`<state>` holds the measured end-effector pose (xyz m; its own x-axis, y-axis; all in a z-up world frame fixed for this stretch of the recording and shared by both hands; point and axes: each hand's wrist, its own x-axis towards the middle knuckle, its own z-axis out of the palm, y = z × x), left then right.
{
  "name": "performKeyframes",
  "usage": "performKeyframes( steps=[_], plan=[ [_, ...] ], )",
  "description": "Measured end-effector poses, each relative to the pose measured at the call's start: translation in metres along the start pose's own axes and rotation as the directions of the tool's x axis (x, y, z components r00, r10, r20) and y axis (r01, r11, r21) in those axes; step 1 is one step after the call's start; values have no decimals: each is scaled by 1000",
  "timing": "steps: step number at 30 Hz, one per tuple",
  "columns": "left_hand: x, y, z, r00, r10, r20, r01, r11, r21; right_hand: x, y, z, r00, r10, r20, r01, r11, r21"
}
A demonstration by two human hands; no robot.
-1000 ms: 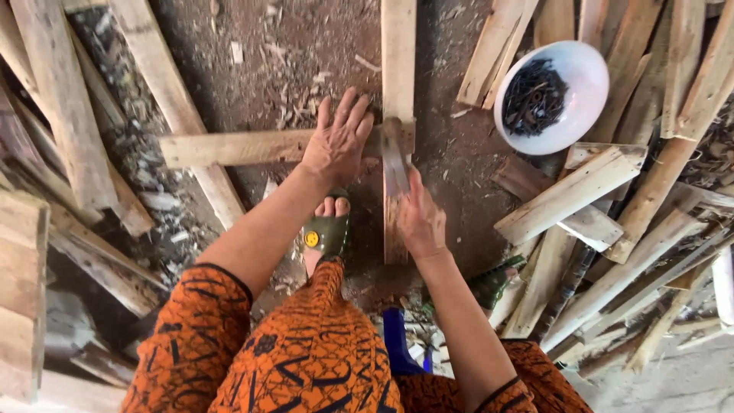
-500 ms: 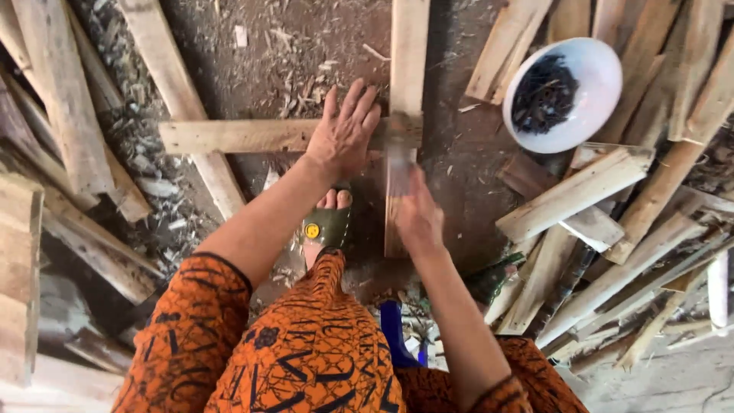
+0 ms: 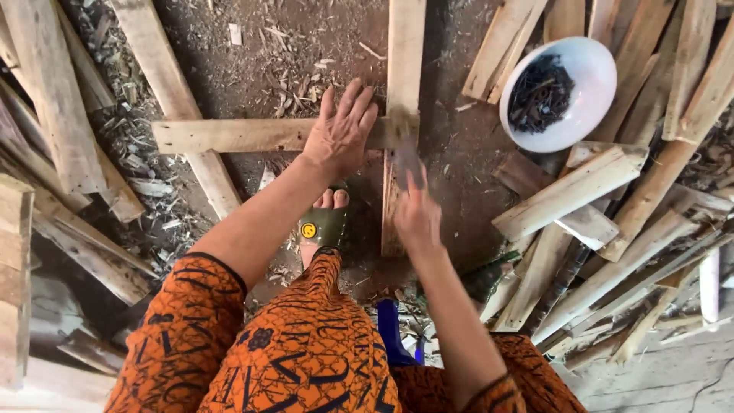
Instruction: The person assembles a wooden frame on the ground by hammering nails into the joints of wooden planks. They pick up nails from a white bowl, position the planks, and use a hammer to secure them together.
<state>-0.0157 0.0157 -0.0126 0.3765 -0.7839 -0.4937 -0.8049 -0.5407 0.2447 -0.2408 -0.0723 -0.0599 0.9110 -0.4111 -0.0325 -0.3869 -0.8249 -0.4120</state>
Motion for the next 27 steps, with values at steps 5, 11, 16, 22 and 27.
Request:
performKeyframes(
  steps=[5, 11, 16, 22, 27],
  plan=[
    [-3, -1, -9, 1000, 12, 15, -13, 997, 74, 20, -38, -81, 994, 106, -39, -94, 966, 240],
    [-7, 1, -7, 1000, -6, -1, 6, 995, 100, -52, 1, -70, 940, -299, -167, 133, 768, -626],
    [-5, 4, -5, 999, 5, -36, -4, 999, 33, 2, -4, -29, 1000, 25, 6, -24, 999, -38],
    [-4, 2, -4, 1000, -10, -13, 10, 1000, 22, 18, -37, -114, 983, 185, 11, -178, 931, 320],
    [0, 0, 10, 1000, -12, 16, 11, 999, 53, -186, 119, 28, 885, -465, 26, 453, 847, -280]
  ],
)
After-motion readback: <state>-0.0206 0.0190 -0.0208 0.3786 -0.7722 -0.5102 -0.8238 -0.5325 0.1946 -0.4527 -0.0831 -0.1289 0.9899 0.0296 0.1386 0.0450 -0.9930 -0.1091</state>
